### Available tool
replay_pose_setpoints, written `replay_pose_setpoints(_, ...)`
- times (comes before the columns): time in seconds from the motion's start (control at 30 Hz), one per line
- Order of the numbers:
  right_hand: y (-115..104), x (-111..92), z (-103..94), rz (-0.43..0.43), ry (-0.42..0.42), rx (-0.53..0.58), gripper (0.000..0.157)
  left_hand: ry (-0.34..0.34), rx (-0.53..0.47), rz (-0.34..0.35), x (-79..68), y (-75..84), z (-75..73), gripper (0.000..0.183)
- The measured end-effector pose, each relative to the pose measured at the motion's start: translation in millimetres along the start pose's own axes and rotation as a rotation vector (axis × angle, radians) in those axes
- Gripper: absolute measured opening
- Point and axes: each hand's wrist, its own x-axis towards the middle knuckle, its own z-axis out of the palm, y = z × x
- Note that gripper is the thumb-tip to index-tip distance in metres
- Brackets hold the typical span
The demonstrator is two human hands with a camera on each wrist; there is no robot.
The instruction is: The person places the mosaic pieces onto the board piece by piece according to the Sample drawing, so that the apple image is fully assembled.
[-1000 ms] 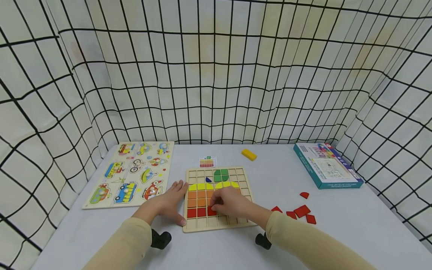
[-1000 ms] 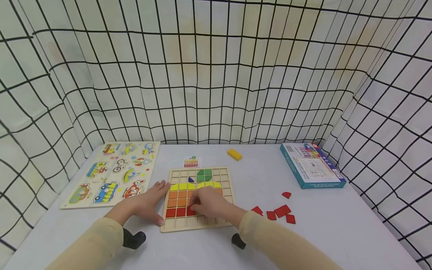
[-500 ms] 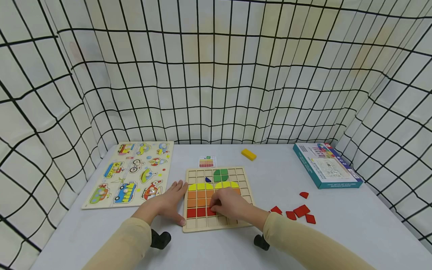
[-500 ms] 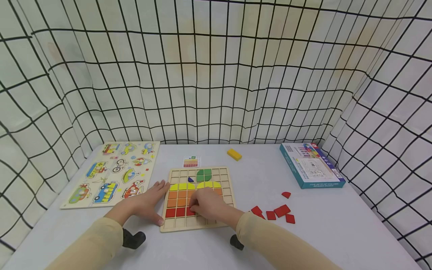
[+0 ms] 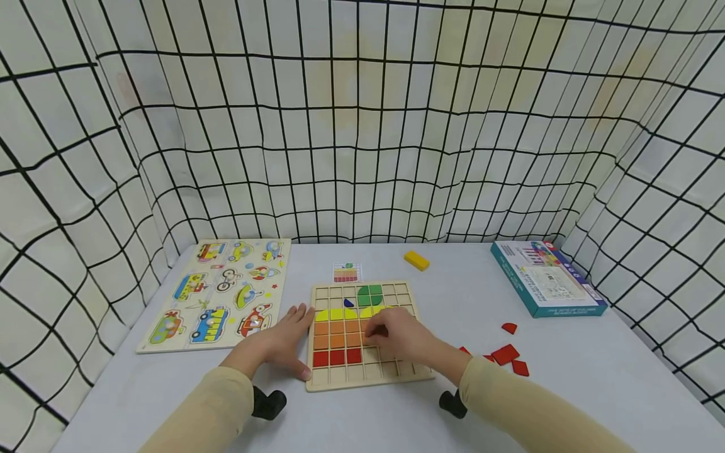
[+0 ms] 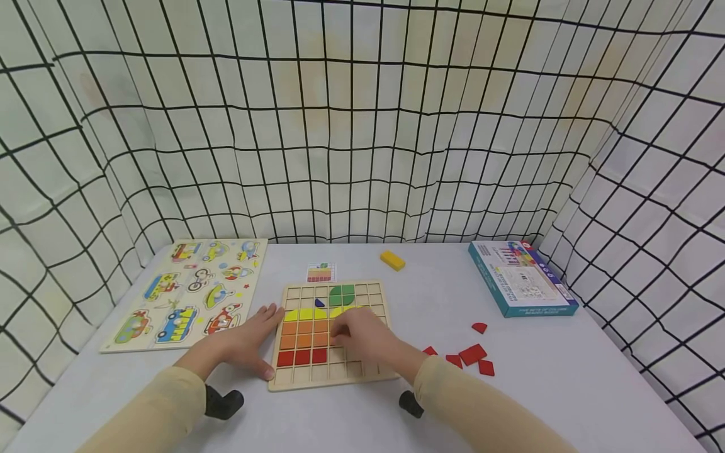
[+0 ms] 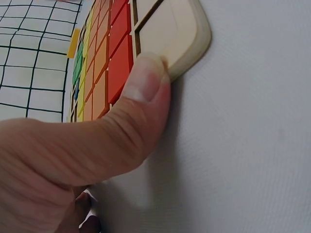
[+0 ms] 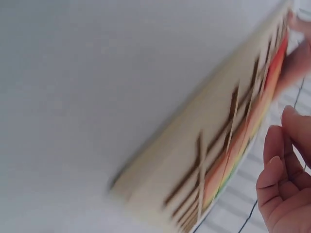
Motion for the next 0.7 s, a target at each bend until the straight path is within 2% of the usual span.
replay_pose_setpoints(0.3, 59, -40, -42.7, 0.132, 0.062, 0.024, 0.008, -0.004, 0.005, -0.014, 0.2, 0.6, 0.3, 0.122)
replay_pose_setpoints(0.4, 75, -56, -50.5, 0.149, 0.021, 0.026, 0.011, -0.006, 0.003, -0.019, 0.4, 0.5, 0.7, 0.122)
replay_pose_setpoints(0.5, 86, -70, -54.0, 0.156, -0.056, 0.024, 0.014, -0.005, 0.005, -0.014, 0.8, -0.3, 1.2, 0.122)
replay_pose_setpoints(0.6, 92, -80, -55.6, 0.132, -0.126, 0.005, 0.016, -0.003, 0.009, -0.011, 2.1, -1.6, 1.9, 0.122)
replay_pose_setpoints(0.7, 96, -85, -55.8, 0.105, -0.154, -0.014, 0.016, -0.003, 0.011, -0.01, 3.5, -2.2, 2.5, 0.123)
